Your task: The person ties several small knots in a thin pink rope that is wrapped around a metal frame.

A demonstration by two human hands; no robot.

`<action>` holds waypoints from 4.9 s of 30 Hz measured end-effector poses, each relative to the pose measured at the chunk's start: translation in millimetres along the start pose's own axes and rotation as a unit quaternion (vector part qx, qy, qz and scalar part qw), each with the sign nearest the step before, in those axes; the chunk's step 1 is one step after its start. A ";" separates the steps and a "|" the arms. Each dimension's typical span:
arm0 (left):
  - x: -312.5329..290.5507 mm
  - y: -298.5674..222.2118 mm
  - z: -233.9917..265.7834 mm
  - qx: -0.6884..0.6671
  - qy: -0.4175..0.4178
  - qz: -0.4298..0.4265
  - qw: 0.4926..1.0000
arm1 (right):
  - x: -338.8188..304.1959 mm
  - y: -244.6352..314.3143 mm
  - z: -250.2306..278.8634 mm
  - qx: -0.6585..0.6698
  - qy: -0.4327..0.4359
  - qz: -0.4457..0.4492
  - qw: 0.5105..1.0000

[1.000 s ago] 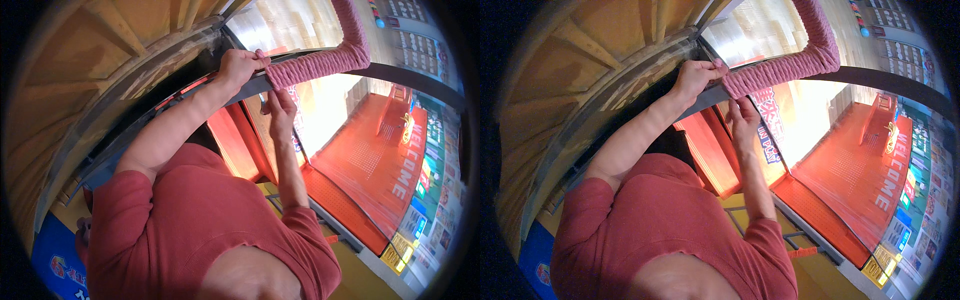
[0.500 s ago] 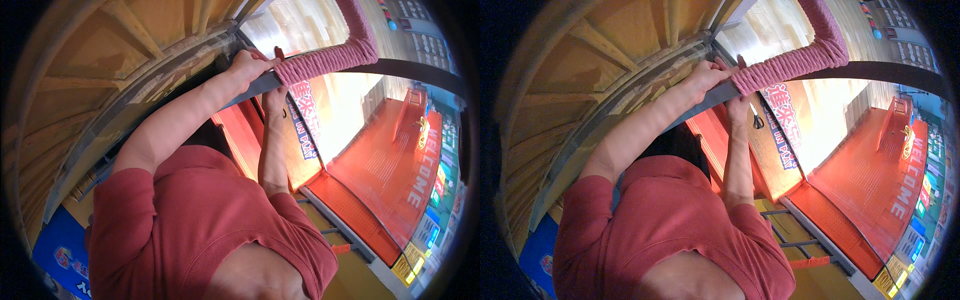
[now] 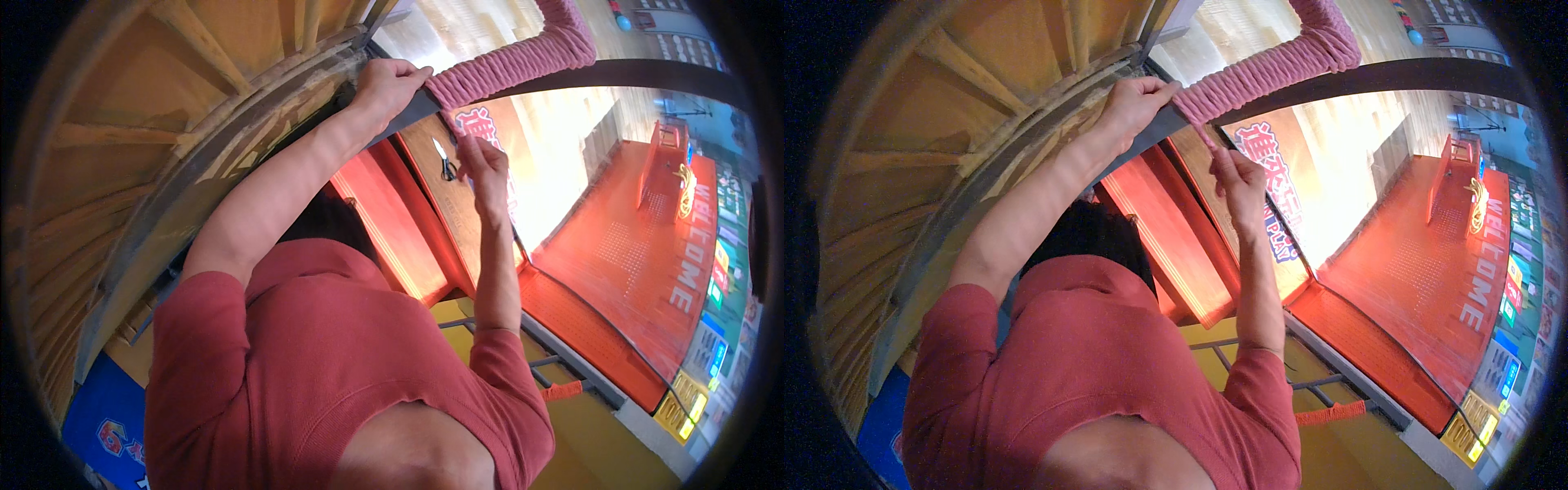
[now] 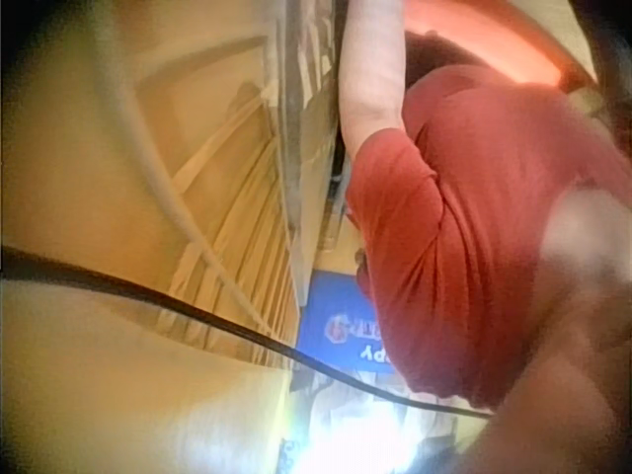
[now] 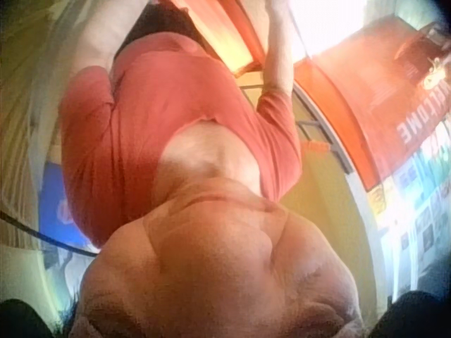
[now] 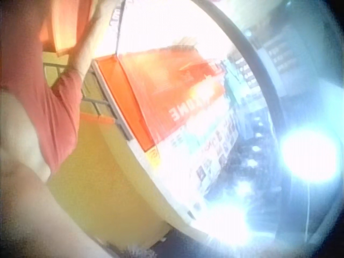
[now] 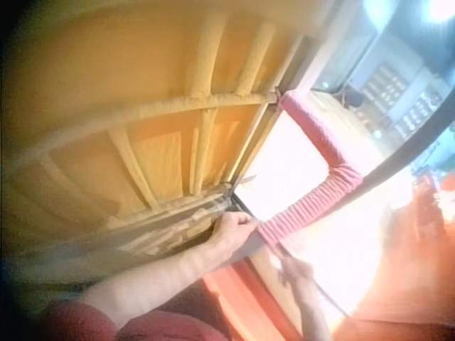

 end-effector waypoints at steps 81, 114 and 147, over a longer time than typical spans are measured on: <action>-3.8 12.3 -2.8 -0.242 0.023 0.050 0.969 | 41.7 14.9 -69.4 0.456 0.054 0.140 0.877; 16.0 46.6 5.9 -0.162 0.192 0.145 0.957 | 10.0 24.7 -54.9 0.208 -0.147 0.079 0.964; 13.6 34.6 7.2 -0.109 0.299 0.128 0.940 | 11.2 41.2 -47.9 0.175 -0.134 0.071 0.973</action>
Point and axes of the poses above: each hand's wrist, its own x-axis towards the middle knuckle, its own z-axis out of the back of the hand, y = z × x, the point moved 8 cm from there along x, towards the middle knuckle, and after that the axes turned 3 degrees about x, right-handed, at the moved point
